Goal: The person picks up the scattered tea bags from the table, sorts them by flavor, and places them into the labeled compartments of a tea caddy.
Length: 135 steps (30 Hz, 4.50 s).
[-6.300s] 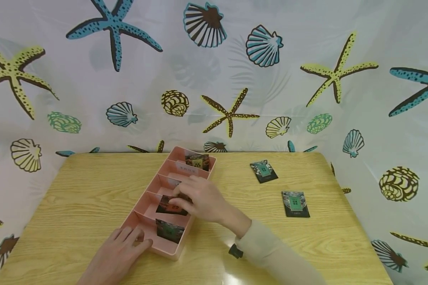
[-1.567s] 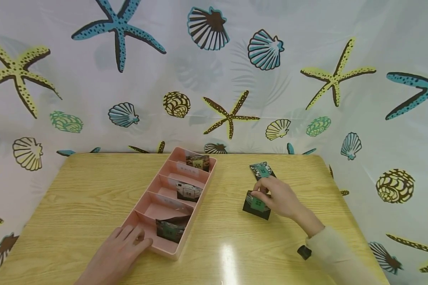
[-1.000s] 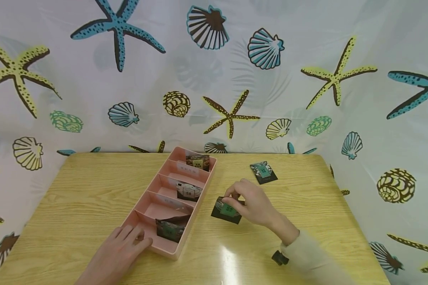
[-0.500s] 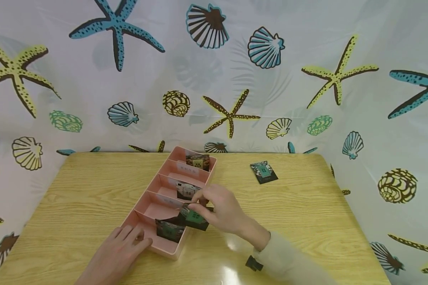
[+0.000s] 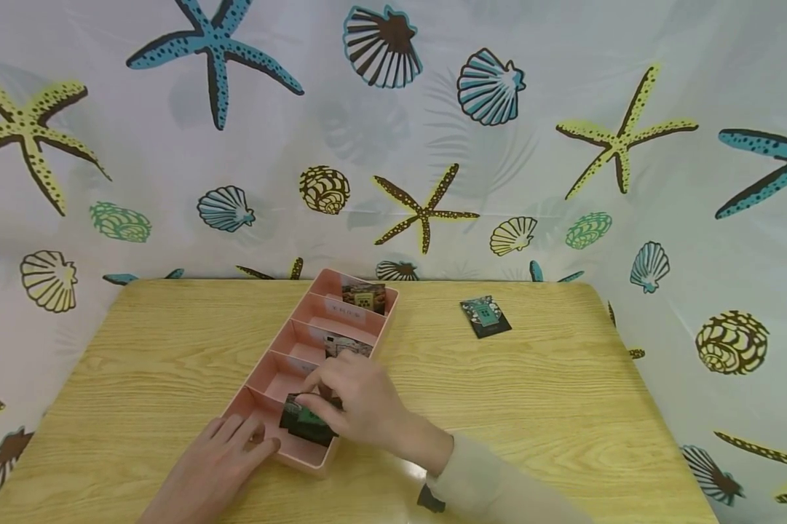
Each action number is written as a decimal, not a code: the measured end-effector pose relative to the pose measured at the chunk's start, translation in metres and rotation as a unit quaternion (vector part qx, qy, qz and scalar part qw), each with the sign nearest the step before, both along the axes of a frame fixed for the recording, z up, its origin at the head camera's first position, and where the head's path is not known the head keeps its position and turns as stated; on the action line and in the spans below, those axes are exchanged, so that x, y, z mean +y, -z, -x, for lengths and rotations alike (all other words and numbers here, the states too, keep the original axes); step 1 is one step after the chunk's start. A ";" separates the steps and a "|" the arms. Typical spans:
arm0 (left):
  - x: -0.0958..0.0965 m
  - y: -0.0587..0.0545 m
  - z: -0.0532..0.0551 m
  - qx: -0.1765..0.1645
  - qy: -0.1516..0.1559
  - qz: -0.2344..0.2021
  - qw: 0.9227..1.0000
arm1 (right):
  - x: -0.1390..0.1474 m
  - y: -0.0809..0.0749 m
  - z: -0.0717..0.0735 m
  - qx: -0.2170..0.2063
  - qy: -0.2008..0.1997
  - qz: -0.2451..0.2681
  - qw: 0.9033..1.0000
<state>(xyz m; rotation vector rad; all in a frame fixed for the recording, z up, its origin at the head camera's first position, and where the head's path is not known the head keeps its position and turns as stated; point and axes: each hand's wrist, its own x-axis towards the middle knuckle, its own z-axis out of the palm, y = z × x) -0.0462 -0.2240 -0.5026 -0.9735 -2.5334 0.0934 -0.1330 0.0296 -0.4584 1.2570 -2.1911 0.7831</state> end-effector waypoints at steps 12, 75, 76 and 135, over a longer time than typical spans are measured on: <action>0.001 0.001 0.001 0.001 -0.002 -0.002 1.000 | -0.013 0.007 -0.006 0.009 0.047 -0.024 0.999; 0.001 -0.005 -0.001 -0.031 -0.017 0.019 0.999 | -0.002 0.009 0.003 0.000 0.105 -0.043 0.994; 0.001 -0.005 -0.002 -0.032 -0.018 0.019 0.999 | 0.004 0.009 0.006 0.005 0.110 -0.048 0.993; 0.002 -0.004 -0.001 -0.016 -0.011 -0.016 1.000 | 0.257 0.076 0.175 -0.234 0.216 -0.359 0.877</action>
